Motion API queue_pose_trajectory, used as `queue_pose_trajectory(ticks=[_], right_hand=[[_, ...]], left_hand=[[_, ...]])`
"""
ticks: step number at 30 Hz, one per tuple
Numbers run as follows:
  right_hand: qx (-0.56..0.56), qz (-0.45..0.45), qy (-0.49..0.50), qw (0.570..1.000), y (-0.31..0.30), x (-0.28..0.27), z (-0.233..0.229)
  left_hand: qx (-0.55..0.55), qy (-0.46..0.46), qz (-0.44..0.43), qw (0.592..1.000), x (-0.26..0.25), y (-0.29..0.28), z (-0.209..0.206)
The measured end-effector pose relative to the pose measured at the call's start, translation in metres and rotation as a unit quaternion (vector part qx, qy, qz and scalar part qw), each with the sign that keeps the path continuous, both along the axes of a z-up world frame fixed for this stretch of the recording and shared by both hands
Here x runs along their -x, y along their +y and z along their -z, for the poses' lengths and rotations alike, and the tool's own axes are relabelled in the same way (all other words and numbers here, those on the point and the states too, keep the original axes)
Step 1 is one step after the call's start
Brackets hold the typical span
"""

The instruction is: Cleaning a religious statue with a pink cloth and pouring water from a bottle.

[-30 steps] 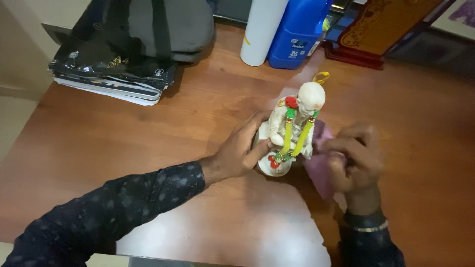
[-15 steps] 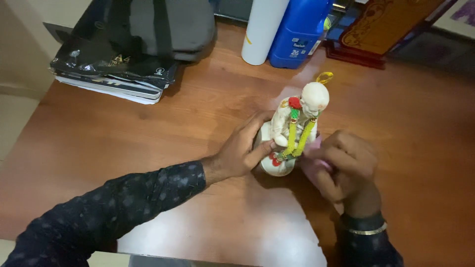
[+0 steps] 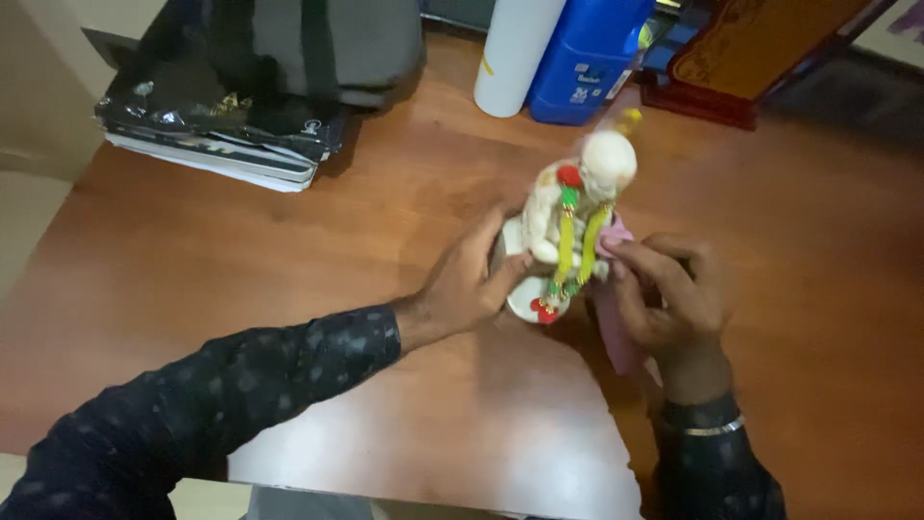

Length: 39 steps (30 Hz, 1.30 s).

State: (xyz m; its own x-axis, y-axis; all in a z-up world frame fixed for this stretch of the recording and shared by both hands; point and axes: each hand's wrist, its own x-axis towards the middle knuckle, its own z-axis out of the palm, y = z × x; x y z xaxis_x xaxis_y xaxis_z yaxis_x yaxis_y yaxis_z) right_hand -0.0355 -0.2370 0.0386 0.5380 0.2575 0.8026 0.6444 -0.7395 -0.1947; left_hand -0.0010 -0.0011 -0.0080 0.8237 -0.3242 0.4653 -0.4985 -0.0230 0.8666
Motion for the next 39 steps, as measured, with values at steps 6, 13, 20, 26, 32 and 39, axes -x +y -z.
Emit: queue_pose_trajectory(ticks=[6,13,20,26,32,39], right_hand=[[-0.002,0.029,0.024,0.999,-0.001,-0.007,0.007],[-0.219,-0.089,0.188,0.953,0.011,-0.014,0.009],[-0.196,-0.005,0.256,0.947,0.013,-0.01,0.004],[-0.163,0.035,0.191,0.967,0.032,0.002,-0.002],[-0.136,0.038,0.158,0.977,0.038,0.002,0.0],[-0.219,0.019,0.207,0.953,0.043,0.0,0.008]], left_hand=[[0.007,-0.069,-0.08,0.994,-0.016,0.003,0.004],[-0.002,-0.037,-0.092,0.995,-0.016,0.001,0.003],[0.006,-0.06,-0.091,0.994,-0.014,0.001,0.002],[-0.017,-0.067,-0.105,0.992,-0.014,0.0,0.001],[0.003,-0.065,-0.118,0.991,-0.013,-0.003,0.006],[0.002,-0.071,-0.111,0.991,-0.016,-0.002,0.009]])
